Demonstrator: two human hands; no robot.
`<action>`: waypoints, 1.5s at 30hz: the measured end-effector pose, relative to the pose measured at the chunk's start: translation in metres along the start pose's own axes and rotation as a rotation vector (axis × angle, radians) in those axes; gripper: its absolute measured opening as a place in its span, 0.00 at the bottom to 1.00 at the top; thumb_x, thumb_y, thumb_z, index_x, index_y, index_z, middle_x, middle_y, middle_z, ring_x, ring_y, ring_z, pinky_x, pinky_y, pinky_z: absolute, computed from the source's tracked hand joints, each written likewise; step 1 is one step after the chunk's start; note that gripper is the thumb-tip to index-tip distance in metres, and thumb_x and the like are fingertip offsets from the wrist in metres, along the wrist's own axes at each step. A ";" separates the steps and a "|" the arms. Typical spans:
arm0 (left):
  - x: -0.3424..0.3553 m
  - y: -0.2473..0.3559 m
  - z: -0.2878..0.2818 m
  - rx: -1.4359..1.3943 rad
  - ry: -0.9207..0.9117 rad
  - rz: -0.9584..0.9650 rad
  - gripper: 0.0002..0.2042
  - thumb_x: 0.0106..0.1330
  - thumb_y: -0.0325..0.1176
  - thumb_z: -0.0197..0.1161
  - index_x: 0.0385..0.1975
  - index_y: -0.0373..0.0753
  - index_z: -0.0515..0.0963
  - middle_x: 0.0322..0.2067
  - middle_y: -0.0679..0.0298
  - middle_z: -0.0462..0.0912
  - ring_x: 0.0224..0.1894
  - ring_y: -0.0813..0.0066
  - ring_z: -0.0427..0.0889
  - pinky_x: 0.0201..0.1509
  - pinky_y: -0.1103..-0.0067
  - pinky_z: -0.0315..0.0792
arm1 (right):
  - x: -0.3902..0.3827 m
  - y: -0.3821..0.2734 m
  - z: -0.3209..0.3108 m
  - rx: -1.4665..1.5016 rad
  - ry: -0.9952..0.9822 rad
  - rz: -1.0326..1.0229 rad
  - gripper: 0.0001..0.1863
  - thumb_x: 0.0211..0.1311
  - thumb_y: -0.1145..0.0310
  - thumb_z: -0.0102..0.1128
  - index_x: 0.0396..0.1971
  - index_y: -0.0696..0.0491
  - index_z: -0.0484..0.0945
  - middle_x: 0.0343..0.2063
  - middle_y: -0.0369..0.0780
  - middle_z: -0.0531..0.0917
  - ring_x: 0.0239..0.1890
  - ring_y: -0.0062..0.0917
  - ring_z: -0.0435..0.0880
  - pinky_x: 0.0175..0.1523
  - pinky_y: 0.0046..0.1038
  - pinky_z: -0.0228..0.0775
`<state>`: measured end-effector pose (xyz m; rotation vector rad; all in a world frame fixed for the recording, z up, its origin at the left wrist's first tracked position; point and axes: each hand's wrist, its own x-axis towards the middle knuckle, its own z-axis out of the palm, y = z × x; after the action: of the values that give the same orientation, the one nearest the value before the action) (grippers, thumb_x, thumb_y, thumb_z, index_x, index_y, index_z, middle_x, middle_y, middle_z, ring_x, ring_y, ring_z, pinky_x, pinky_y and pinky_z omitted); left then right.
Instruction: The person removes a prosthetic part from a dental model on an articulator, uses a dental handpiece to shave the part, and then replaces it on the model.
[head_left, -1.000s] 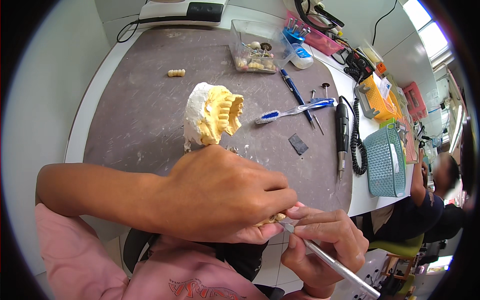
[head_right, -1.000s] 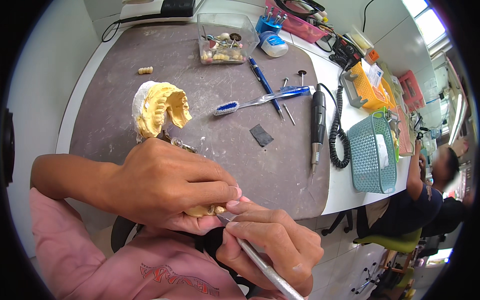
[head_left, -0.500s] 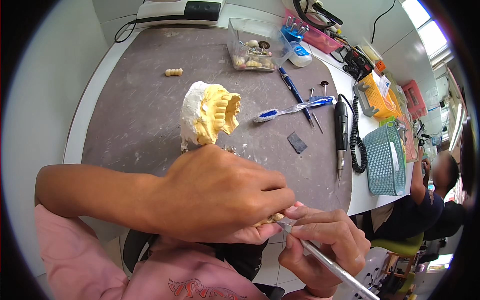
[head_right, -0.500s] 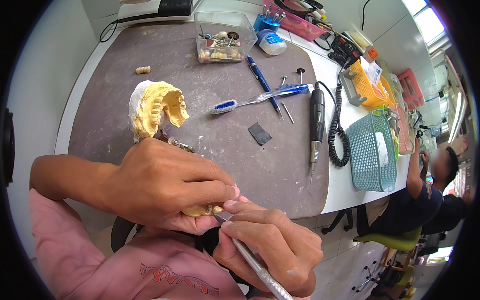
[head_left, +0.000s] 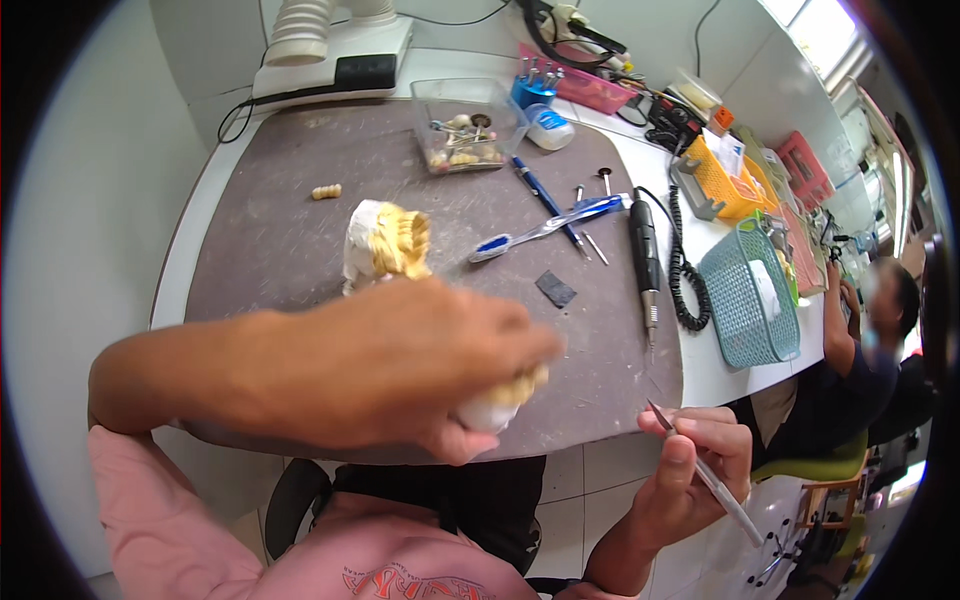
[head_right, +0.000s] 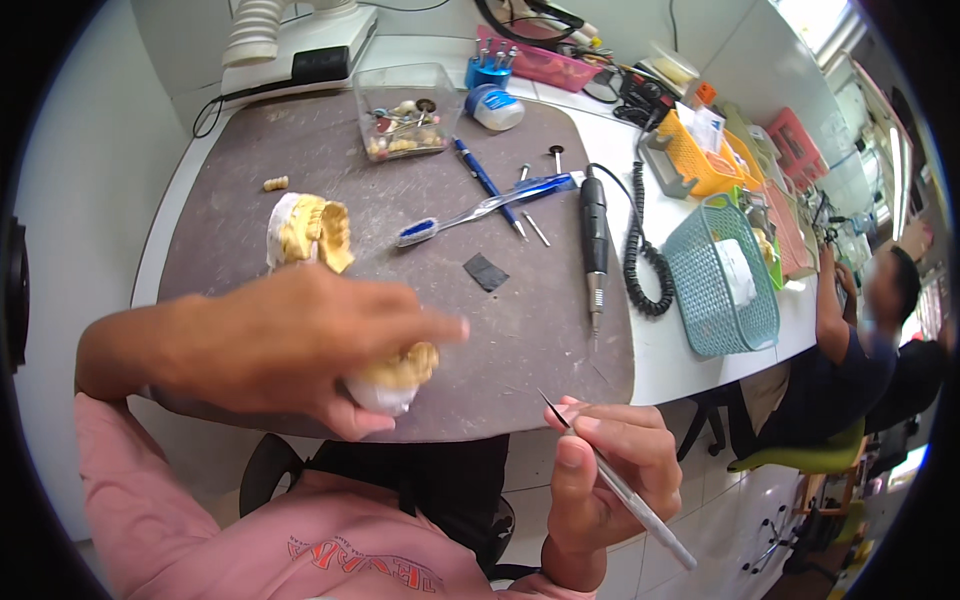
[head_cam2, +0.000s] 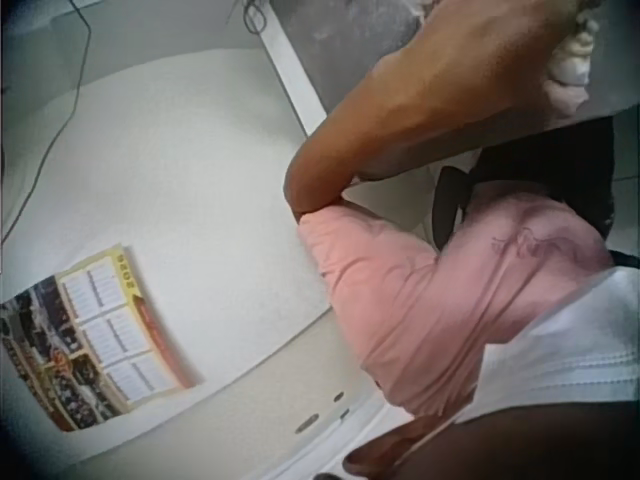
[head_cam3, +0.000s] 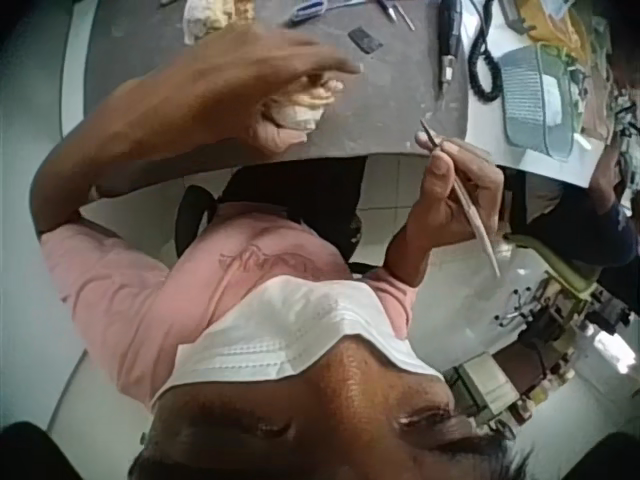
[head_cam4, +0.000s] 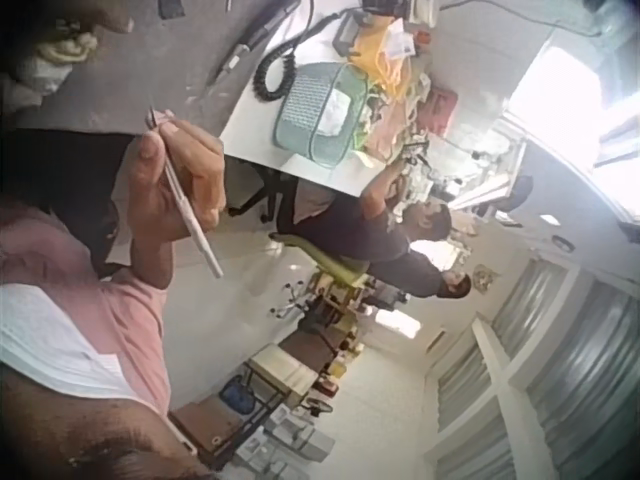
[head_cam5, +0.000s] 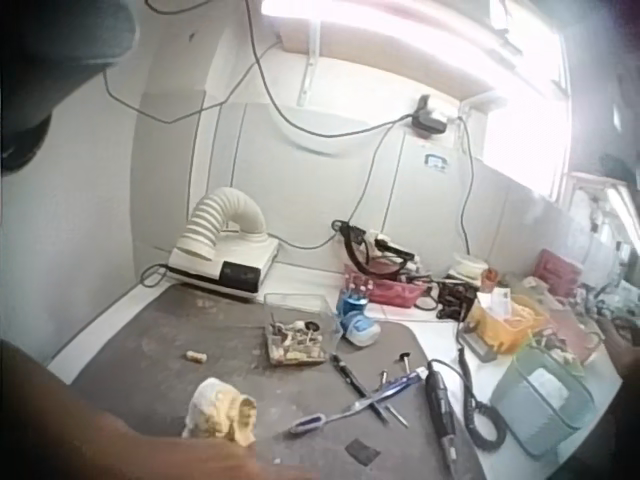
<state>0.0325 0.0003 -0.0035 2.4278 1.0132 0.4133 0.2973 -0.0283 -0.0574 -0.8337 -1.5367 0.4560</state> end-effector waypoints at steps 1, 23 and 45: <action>0.004 0.001 -0.010 -0.123 -0.022 -0.126 0.32 0.51 0.36 0.76 0.57 0.37 0.72 0.37 0.56 0.86 0.37 0.55 0.88 0.43 0.69 0.82 | -0.002 0.002 -0.001 -0.001 0.005 -0.001 0.14 0.65 0.65 0.71 0.37 0.60 0.78 0.27 0.46 0.85 0.32 0.30 0.88 0.43 0.34 0.86; -0.003 0.001 0.054 0.276 0.545 -0.037 0.36 0.45 0.30 0.82 0.59 0.38 0.74 0.52 0.54 0.78 0.51 0.51 0.81 0.53 0.63 0.77 | -0.030 0.020 0.036 0.269 -0.056 -0.143 0.11 0.56 0.80 0.70 0.37 0.62 0.77 0.29 0.49 0.87 0.39 0.41 0.91 0.46 0.37 0.87; -0.012 -0.010 0.060 0.171 0.475 0.022 0.36 0.50 0.32 0.78 0.62 0.31 0.73 0.58 0.52 0.79 0.56 0.50 0.80 0.56 0.65 0.80 | -0.033 0.023 0.065 0.007 -0.172 -0.171 0.13 0.57 0.77 0.70 0.27 0.55 0.70 0.22 0.41 0.84 0.44 0.47 0.91 0.52 0.45 0.85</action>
<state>0.0455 -0.0205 -0.0607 2.5519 1.2571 0.9819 0.2390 -0.0259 -0.1064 -0.6644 -1.7488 0.4154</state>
